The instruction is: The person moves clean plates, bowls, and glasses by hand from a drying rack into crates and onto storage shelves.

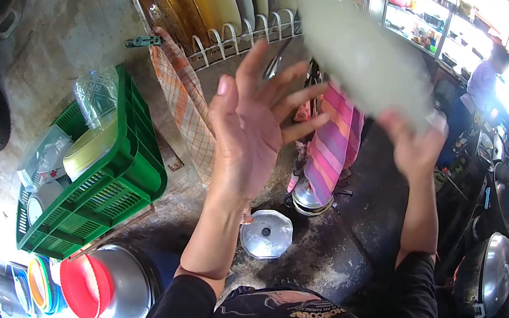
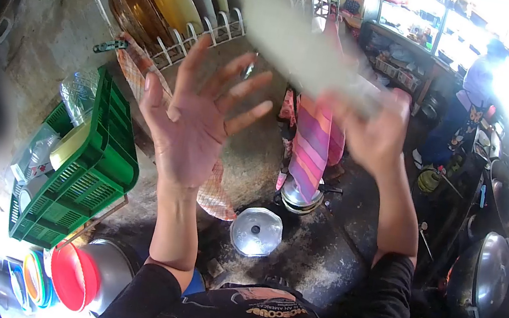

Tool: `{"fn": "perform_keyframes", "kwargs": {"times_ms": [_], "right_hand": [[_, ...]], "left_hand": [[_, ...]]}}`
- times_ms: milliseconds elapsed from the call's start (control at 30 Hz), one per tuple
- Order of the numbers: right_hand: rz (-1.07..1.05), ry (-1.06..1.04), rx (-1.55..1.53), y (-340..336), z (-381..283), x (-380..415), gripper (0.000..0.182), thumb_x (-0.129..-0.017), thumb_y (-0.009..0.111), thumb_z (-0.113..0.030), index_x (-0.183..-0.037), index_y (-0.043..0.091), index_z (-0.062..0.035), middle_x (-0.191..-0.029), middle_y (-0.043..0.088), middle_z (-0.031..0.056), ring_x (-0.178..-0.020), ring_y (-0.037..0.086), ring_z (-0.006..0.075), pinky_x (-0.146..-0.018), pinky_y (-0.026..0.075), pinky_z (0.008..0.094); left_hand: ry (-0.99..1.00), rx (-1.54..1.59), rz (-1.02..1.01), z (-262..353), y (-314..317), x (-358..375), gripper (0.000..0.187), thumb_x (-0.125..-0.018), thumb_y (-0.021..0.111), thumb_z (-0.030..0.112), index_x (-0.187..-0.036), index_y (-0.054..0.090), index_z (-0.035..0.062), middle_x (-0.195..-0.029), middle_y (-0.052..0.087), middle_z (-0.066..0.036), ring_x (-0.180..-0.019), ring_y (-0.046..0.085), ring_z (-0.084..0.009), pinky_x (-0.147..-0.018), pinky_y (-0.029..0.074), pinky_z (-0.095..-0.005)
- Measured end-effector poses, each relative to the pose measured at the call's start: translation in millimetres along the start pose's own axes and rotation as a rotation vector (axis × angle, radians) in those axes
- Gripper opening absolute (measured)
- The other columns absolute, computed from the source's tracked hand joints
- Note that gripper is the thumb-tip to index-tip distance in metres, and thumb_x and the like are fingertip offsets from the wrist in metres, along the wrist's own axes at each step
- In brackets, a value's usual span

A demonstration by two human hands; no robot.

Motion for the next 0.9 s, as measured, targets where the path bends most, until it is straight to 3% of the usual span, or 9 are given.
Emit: {"fn": "perform_keyframes", "kwargs": {"times_ms": [133, 267, 333, 467, 533, 600, 800, 833, 900], "right_hand": [[0.458, 0.218, -0.937, -18, 68, -64, 0.035, -0.081, 0.064, -0.018, -0.115, 0.059, -0.0124, -0.104, 0.062, 0.0184, -0.092, 0.061, 0.0301, -0.082, 0.047, 0.0369], [0.422, 0.126, -1.169, 15, 101, -135, 0.035, -0.089, 0.058, -0.018, -0.118, 0.054, 0.0010, -0.114, 0.059, 0.0126, -0.106, 0.056, 0.0230, -0.094, 0.043, 0.0321], [0.324, 0.241, -1.167, 43, 110, -163, 0.041, -0.090, 0.059, -0.023, -0.122, 0.052, 0.0019, -0.118, 0.057, 0.0086, -0.107, 0.055, 0.0161, -0.093, 0.043, 0.0289], [0.315, 0.190, -0.913, 88, 118, -205, 0.045, -0.087, 0.062, -0.026, -0.120, 0.054, 0.0036, -0.116, 0.058, 0.0094, -0.100, 0.057, 0.0173, -0.085, 0.047, 0.0291], [0.151, 0.234, -0.700, 83, 50, -194, 0.048, -0.086, 0.063, -0.032, -0.116, 0.056, 0.0051, -0.119, 0.057, 0.0113, -0.105, 0.055, 0.0201, -0.089, 0.044, 0.0316], [0.423, 0.211, -0.328, 94, 68, -211, 0.051, -0.083, 0.065, -0.037, -0.116, 0.057, 0.0021, -0.123, 0.054, 0.0139, -0.115, 0.048, 0.0252, -0.097, 0.037, 0.0357], [0.449, -0.074, 0.411, 134, 52, -237, 0.036, -0.088, 0.054, -0.027, -0.118, 0.057, -0.0081, -0.131, 0.043, 0.0166, -0.123, 0.036, 0.0358, -0.102, 0.027, 0.0504], [0.463, 0.056, 0.309, 118, 29, -220, 0.034, -0.090, 0.045, -0.023, -0.119, 0.057, -0.0067, -0.132, 0.043, 0.0167, -0.124, 0.035, 0.0361, -0.105, 0.022, 0.0520], [0.612, 0.022, 0.412, 99, -3, -193, 0.035, -0.089, 0.047, -0.025, -0.118, 0.057, -0.0092, -0.133, 0.043, 0.0160, -0.125, 0.036, 0.0345, -0.107, 0.023, 0.0506]], "left_hand": [[-0.021, -0.074, 0.082, -29, -6, 22, 0.068, -0.091, 0.038, 0.051, -0.144, 0.019, 0.0124, -0.135, 0.039, -0.021, -0.116, 0.049, -0.0362, -0.093, 0.048, -0.0472], [-0.144, -0.068, 0.150, -67, -36, 67, 0.064, -0.092, 0.043, 0.040, -0.144, 0.020, 0.0109, -0.135, 0.037, -0.019, -0.114, 0.051, -0.0344, -0.091, 0.049, -0.0450], [-0.197, -0.066, 0.186, -78, -50, 92, 0.062, -0.092, 0.045, 0.036, -0.143, 0.022, 0.0104, -0.135, 0.038, -0.018, -0.113, 0.052, -0.0337, -0.091, 0.049, -0.0440], [-0.302, -0.029, 0.233, -101, -74, 140, 0.058, -0.092, 0.046, 0.031, -0.142, 0.025, 0.0094, -0.133, 0.039, -0.017, -0.112, 0.053, -0.0329, -0.090, 0.050, -0.0420], [-0.334, -0.009, 0.245, -104, -83, 159, 0.058, -0.091, 0.047, 0.030, -0.141, 0.026, 0.0084, -0.133, 0.040, -0.017, -0.111, 0.054, -0.0326, -0.089, 0.050, -0.0410], [-0.368, -0.005, 0.251, -105, -93, 175, 0.058, -0.091, 0.047, 0.030, -0.140, 0.027, 0.0079, -0.133, 0.040, -0.016, -0.111, 0.053, -0.0323, -0.089, 0.050, -0.0407], [-0.450, 0.002, 0.195, -94, -109, 208, 0.056, -0.091, 0.046, 0.025, -0.140, 0.026, 0.0057, -0.132, 0.040, -0.017, -0.111, 0.053, -0.0316, -0.088, 0.050, -0.0410], [-0.467, 0.005, 0.173, -93, -114, 214, 0.056, -0.091, 0.046, 0.025, -0.140, 0.026, 0.0051, -0.132, 0.039, -0.017, -0.111, 0.053, -0.0317, -0.088, 0.050, -0.0412], [-0.521, 0.017, 0.135, -91, -119, 224, 0.056, -0.090, 0.045, 0.022, -0.139, 0.027, 0.0032, -0.132, 0.040, -0.018, -0.111, 0.053, -0.0319, -0.089, 0.050, -0.0428]]}}
Point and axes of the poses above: each hand's wrist, its own x-axis away from the middle knuckle, its own y-axis out of the palm, z = x × y, the point moved 10 cm from there along -x, towards the middle knuckle
